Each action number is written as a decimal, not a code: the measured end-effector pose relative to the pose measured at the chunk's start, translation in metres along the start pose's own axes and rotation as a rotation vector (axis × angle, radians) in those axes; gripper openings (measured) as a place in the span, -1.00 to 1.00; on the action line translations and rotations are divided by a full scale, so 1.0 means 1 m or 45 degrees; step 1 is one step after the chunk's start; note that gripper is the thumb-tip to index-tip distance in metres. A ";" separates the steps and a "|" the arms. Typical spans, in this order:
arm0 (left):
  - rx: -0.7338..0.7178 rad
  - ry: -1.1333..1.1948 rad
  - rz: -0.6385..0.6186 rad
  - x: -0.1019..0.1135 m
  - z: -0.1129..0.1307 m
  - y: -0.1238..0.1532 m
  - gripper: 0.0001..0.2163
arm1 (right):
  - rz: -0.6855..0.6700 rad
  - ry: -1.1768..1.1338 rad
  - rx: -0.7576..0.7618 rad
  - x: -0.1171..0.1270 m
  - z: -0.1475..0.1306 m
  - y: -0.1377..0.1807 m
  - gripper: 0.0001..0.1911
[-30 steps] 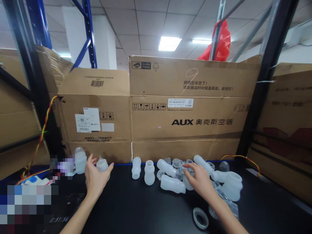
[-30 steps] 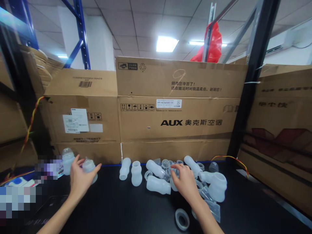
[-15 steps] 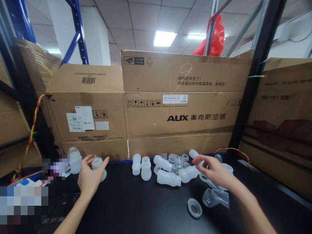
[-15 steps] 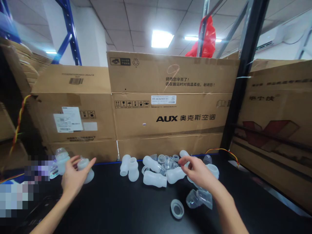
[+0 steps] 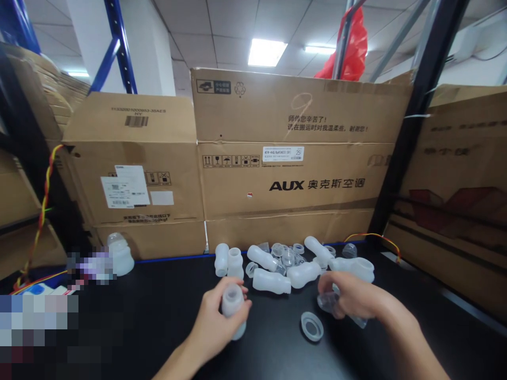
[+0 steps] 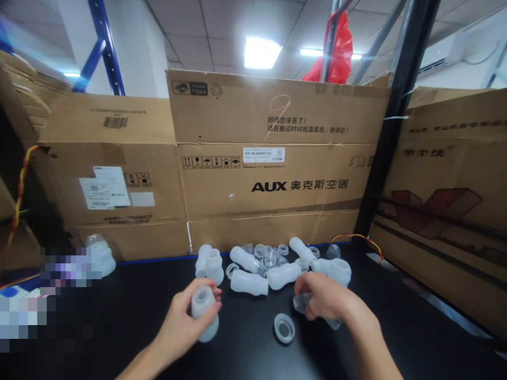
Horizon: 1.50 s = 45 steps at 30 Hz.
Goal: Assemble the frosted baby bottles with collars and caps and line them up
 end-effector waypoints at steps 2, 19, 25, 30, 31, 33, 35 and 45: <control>0.011 0.034 -0.062 -0.019 0.007 0.012 -0.70 | 0.090 -0.269 0.209 0.014 -0.022 0.008 -0.52; 0.263 0.378 -0.289 -0.052 0.013 0.024 -0.77 | 0.129 -0.786 0.978 -0.031 -0.156 0.054 -0.54; 0.300 0.414 -0.289 -0.051 0.007 0.026 -0.83 | 0.209 -0.628 1.006 -0.038 -0.152 0.054 -0.48; 0.231 0.342 -0.260 -0.046 0.003 0.017 -0.83 | 0.307 -0.682 1.000 -0.044 -0.158 0.049 -0.50; 0.219 0.287 -0.212 -0.037 -0.002 0.011 -0.82 | 0.338 -0.692 0.997 -0.045 -0.158 0.046 -0.47; 0.233 0.109 0.004 -0.004 -0.019 -0.005 -0.75 | 0.393 -0.711 0.979 -0.046 -0.154 0.038 -0.41; 0.273 0.015 0.215 0.041 -0.040 -0.020 -0.69 | 0.452 -0.715 0.935 -0.045 -0.146 0.029 -0.42; 0.449 -0.480 0.953 0.206 -0.091 -0.025 -0.57 | 0.579 -0.423 0.828 -0.039 -0.124 0.005 -0.60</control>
Point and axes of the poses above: each hand's wrist, its own y-axis away from the middle knuckle, its own x-axis out of the back of the hand, z = x × y, the point moved 8 cm from there along -y, towards the middle knuckle, and after that the axes turned 2 degrees about z, right-handed, at the moved point
